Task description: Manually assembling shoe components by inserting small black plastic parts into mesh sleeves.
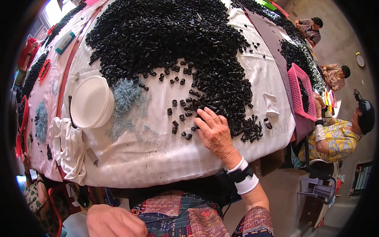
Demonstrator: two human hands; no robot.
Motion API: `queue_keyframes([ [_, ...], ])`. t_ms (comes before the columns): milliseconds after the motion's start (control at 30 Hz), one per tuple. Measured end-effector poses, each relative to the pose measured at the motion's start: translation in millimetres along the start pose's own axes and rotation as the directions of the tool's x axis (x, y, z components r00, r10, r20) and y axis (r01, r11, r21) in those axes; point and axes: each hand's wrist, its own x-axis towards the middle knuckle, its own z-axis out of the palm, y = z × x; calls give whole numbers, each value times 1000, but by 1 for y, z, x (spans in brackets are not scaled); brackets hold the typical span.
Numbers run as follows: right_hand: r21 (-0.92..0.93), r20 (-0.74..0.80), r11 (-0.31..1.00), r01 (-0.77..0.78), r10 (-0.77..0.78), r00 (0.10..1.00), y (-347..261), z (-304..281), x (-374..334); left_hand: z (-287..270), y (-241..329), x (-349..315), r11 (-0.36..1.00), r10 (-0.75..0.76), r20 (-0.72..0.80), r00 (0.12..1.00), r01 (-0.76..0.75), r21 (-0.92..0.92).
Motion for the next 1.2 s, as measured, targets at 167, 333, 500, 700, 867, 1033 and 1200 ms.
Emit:
queue_keyframes([
  [167,32,-24,999,14,-13,1000,8,3,4,4,-1,-3,980,-103,-160,982,127,152],
  [333,-57,-108,996,-65,59,992,26,6,14,11,-3,6,984,-35,-90,995,50,171],
  [500,-102,-147,985,-142,126,981,34,3,28,9,7,-5,967,34,-103,994,-6,254],
  [700,-40,-150,996,-75,68,986,24,-17,47,-16,-16,-44,967,-123,-302,945,183,177],
  [867,174,-131,985,13,10,991,9,-17,35,-31,-58,-89,899,-353,-793,496,416,-140],
  [1033,326,-31,944,-55,69,997,-23,-16,11,-42,-72,-111,873,-427,-856,290,378,-308],
  [1200,349,-84,937,-13,45,995,-51,-9,8,-45,-78,-119,861,-446,-851,277,394,-323],
])
